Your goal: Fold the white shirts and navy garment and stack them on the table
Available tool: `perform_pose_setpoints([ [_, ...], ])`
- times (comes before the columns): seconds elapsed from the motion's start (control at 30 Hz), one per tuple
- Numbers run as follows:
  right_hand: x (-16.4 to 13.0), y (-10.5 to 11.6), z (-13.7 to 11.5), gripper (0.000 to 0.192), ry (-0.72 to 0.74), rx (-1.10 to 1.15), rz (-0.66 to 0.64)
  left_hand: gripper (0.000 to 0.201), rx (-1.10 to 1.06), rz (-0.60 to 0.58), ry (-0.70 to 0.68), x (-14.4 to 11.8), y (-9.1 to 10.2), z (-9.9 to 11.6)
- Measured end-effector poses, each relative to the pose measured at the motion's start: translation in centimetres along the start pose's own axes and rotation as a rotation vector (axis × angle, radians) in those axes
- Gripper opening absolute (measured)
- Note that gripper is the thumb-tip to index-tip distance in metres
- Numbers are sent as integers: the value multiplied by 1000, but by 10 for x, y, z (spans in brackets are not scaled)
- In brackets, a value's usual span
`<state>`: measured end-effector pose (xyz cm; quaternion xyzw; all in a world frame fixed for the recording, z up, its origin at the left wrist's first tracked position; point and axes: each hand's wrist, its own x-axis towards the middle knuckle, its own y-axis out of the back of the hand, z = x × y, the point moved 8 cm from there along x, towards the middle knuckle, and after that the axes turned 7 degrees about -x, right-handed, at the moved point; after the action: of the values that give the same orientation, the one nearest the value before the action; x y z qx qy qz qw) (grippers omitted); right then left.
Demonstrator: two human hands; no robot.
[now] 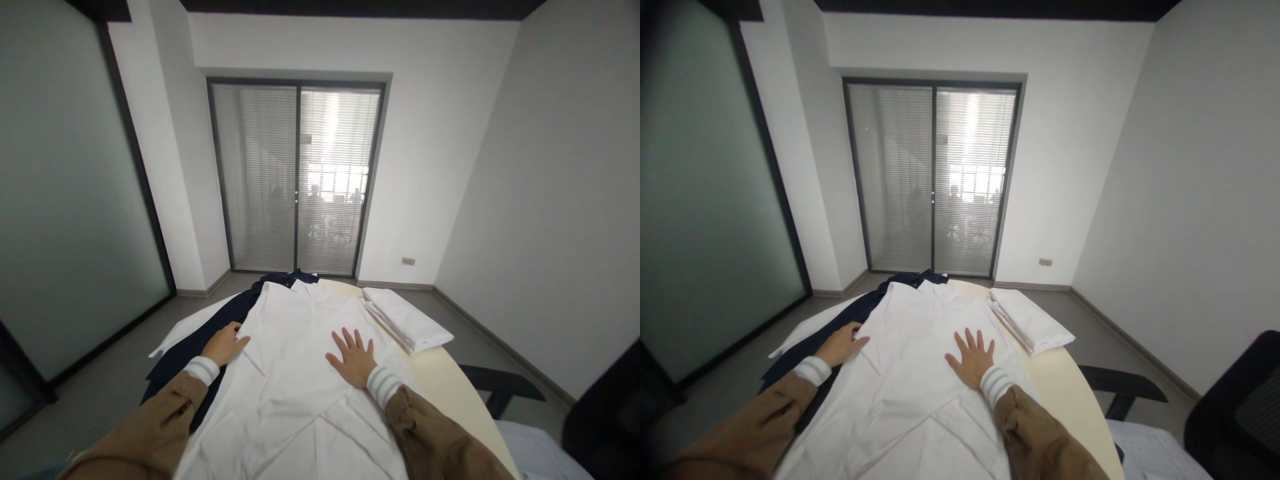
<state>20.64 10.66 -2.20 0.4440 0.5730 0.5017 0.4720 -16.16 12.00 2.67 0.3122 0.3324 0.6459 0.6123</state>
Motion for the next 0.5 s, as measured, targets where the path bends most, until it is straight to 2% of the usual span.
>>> perform_pose_setpoints([
  [0.13, 11, 12, 9, 82, -5, -11, -92, 42, -95, -23, -44, 0, -5, 15],
  [0.2, 13, 23, 1, 81, -29, -37, -105, 46, -104, -42, -40, -3, -11, 21],
  [0.3, 4, 38, -41, 72, 42, -43, 11, 48, -90, -57, -33, -8, -15, 23],
  [0.4, -25, 38, -105, 72, 312, 66, 124, 44, -85, -66, -41, -10, -15, 19],
  [0.5, -54, 21, -146, 76, 537, 138, 71, 40, -102, -82, -33, -9, -13, 9],
])
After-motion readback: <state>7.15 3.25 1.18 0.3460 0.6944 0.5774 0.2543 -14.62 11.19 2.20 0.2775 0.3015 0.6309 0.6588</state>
